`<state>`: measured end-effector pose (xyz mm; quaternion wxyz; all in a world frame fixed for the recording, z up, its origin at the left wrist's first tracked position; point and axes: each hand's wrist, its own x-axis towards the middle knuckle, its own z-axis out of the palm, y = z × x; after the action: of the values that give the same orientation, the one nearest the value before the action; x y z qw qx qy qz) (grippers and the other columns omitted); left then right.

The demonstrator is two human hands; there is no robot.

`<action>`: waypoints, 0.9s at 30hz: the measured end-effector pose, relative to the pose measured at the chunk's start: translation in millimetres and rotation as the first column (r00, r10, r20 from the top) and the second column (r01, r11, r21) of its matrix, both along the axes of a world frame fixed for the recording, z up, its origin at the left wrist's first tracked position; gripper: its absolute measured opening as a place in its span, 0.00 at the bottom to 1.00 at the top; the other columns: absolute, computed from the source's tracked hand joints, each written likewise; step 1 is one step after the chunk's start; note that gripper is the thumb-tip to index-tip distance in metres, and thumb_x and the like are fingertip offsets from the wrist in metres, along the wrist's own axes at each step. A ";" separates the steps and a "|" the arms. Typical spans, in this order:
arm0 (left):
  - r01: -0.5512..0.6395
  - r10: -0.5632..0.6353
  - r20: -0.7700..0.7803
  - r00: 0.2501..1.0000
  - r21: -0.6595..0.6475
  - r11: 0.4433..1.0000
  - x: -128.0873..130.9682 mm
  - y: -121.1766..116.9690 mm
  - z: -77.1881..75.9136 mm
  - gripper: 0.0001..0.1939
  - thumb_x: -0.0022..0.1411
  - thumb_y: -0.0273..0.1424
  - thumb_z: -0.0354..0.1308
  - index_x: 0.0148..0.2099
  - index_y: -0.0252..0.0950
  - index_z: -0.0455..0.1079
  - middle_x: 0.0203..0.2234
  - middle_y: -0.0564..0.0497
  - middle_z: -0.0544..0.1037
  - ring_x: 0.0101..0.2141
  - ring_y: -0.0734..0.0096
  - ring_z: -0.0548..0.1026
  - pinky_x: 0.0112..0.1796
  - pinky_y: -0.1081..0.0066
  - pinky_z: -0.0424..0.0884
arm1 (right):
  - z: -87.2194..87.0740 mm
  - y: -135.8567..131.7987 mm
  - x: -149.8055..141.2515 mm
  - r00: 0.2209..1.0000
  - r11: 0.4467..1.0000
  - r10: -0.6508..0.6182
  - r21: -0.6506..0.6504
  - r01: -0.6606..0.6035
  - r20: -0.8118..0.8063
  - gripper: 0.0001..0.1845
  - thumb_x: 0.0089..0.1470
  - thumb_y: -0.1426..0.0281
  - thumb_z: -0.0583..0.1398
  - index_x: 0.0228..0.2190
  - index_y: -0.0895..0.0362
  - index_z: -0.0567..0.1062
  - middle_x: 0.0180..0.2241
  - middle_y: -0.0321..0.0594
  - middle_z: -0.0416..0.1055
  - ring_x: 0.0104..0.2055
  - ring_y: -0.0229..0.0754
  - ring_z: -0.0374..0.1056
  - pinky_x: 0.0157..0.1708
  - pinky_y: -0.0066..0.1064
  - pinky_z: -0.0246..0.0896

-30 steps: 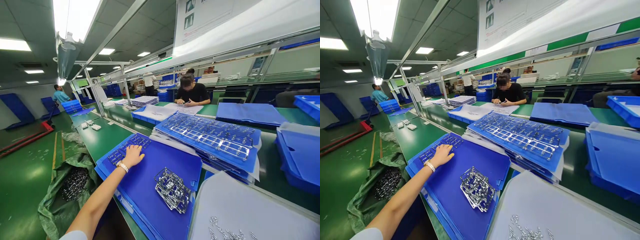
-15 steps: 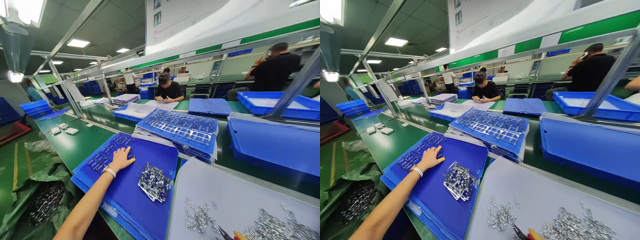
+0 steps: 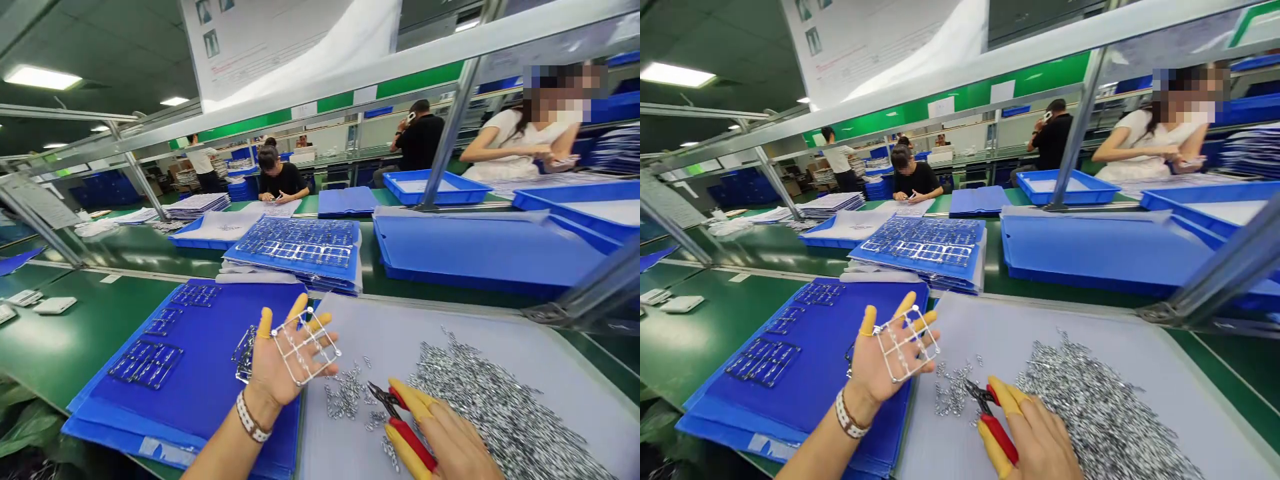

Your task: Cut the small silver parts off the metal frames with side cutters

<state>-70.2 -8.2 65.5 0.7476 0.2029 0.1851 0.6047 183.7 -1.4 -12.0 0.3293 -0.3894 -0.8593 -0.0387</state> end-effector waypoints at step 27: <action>-0.105 0.073 -0.187 0.980 -0.169 0.980 67.9 15.6 -76.3 0.28 0.62 0.43 0.51 0.60 0.35 0.62 0.41 0.42 0.77 0.44 0.58 0.73 0.48 0.60 0.64 | 50.2 -0.3 -55.2 0.933 0.871 -0.104 -0.420 0.253 0.345 0.19 0.55 0.66 0.55 0.49 0.54 0.70 0.41 0.44 0.72 0.43 0.50 0.66 0.39 0.41 0.55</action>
<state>-2.3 7.4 -10.8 0.7152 0.1806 0.3138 0.5979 128.5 -1.7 38.1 0.0832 -0.5237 -0.8447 0.0734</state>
